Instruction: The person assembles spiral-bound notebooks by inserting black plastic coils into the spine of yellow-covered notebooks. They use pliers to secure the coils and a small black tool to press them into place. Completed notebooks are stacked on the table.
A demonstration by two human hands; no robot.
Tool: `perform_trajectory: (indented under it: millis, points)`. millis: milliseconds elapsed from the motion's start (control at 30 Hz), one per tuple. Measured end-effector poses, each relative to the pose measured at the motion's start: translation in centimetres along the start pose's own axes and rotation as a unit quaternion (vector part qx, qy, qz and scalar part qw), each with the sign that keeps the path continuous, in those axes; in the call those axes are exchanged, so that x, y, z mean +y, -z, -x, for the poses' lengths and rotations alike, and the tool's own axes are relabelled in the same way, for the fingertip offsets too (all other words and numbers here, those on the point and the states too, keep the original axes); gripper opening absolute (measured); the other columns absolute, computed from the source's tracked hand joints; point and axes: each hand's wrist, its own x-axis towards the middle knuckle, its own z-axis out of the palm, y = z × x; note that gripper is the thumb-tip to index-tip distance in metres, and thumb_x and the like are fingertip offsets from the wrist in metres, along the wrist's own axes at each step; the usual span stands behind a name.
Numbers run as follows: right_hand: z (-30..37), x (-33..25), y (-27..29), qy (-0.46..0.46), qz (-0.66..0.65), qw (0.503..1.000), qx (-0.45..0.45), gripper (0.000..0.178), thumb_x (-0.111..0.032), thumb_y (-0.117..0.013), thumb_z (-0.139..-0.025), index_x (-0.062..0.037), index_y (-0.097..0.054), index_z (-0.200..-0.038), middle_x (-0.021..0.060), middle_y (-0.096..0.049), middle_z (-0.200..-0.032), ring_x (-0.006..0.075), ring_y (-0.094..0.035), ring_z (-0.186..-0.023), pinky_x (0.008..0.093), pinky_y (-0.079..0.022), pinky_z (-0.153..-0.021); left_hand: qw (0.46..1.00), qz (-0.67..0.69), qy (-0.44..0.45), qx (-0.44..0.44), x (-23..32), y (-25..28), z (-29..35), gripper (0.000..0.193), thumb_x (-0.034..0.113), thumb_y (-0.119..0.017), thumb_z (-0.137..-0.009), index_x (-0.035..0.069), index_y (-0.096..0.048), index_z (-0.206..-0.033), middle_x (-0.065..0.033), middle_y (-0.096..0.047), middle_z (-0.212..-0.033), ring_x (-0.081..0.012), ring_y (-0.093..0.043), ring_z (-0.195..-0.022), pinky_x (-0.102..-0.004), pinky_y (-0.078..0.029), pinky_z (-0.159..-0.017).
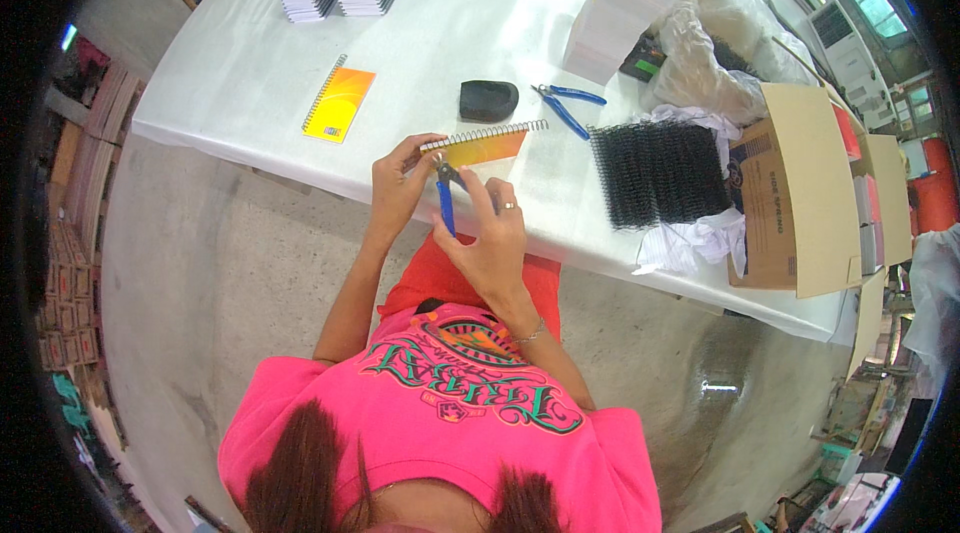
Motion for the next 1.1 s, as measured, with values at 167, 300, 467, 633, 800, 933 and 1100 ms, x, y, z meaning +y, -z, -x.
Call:
perform_trajectory:
  millis: [167, 300, 467, 633, 800, 933, 1100]
  points:
    - [0.4, -0.2, -0.6, -0.005, 0.002, 1.000, -0.015, 0.065, -0.021, -0.080, -0.071, -0.0097, -0.058, -0.131, 0.0157, -0.055, -0.103, 0.0325, -0.059, -0.088, 0.0419, -0.050, -0.076, 1.000, -0.020, 0.020, 0.004, 0.4, 0.0, 0.2, 0.020, 0.006, -0.067, -0.090, -0.002, -0.069, -0.108, -0.0110, -0.074, -0.093, -0.0120, -0.068, -0.086, -0.0260, -0.054, -0.075]
    - [0.4, -0.1, -0.8, 0.003, 0.013, 1.000, -0.011, 0.064, -0.020, -0.080, -0.071, -0.0103, -0.059, -0.131, 0.0157, -0.055, -0.104, 0.0328, -0.060, -0.088, 0.0418, -0.050, -0.076, 1.000, -0.025, 0.007, 0.004, 0.3, -0.1, 0.5, 0.021, 0.003, -0.064, -0.091, -0.004, -0.069, -0.110, -0.0099, -0.074, -0.096, -0.0105, -0.067, -0.089, -0.0244, -0.053, -0.076]
    - [0.4, -0.3, -0.8, -0.005, 0.003, 1.000, -0.021, 0.065, -0.018, -0.079, -0.073, -0.0108, -0.058, -0.133, 0.0158, -0.056, -0.104, 0.0333, -0.061, -0.092, 0.0422, -0.051, -0.077, 1.000, -0.025, 0.013, 0.008, 0.3, 0.0, 0.9, 0.022, 0.003, -0.063, -0.092, -0.003, -0.069, -0.111, -0.0096, -0.074, -0.095, -0.0097, -0.067, -0.087, -0.0240, -0.053, -0.074]
    - [0.5, -0.2, -0.8, -0.009, -0.007, 1.000, -0.026, 0.062, -0.016, -0.078, -0.074, -0.0101, -0.059, -0.133, 0.0164, -0.057, -0.105, 0.0336, -0.064, -0.090, 0.0410, -0.053, -0.074, 1.000, -0.026, 0.009, 0.009, 0.2, -0.1, 1.1, 0.023, 0.003, -0.063, -0.091, -0.004, -0.069, -0.112, -0.0094, -0.074, -0.093, -0.0087, -0.066, -0.086, -0.0236, -0.053, -0.072]
    - [-0.2, -0.3, 0.4, -0.162, -0.284, 0.932, -0.159, 0.051, -0.025, -0.070, -0.087, -0.0021, -0.053, -0.129, 0.0148, -0.059, -0.104, 0.0284, -0.066, -0.083, 0.0369, -0.055, -0.071, 0.997, -0.073, -0.023, 0.028, 0.5, -0.7, 1.5, 0.022, 0.002, -0.060, -0.092, -0.003, -0.069, -0.112, -0.0115, -0.075, -0.091, -0.0110, -0.069, -0.086, -0.0244, -0.053, -0.071]
    - [-2.2, 0.3, 2.3, -0.351, -0.616, 0.642, -0.290, 0.046, -0.034, -0.056, -0.099, 0.0004, -0.044, -0.128, 0.0127, -0.060, -0.105, 0.0221, -0.067, -0.080, 0.0351, -0.057, -0.072, 0.994, -0.098, -0.017, 0.038, 0.1, -0.7, 1.7, 0.022, 0.001, -0.058, -0.092, -0.001, -0.069, -0.111, -0.0133, -0.075, -0.094, -0.0139, -0.071, -0.090, -0.0256, -0.053, -0.071]
    - [-2.8, 3.0, 4.4, -0.116, -0.198, 0.936, -0.266, 0.043, -0.022, -0.063, -0.093, -0.0010, -0.051, -0.128, 0.0171, -0.058, -0.114, 0.0276, -0.061, -0.102, 0.0376, -0.049, -0.092, 0.994, -0.108, -0.012, 0.006, 1.9, 2.2, 0.5, 0.025, 0.004, -0.060, -0.091, 0.003, -0.068, -0.115, -0.0106, -0.072, -0.081, -0.0125, -0.066, -0.069, -0.0273, -0.052, -0.065]
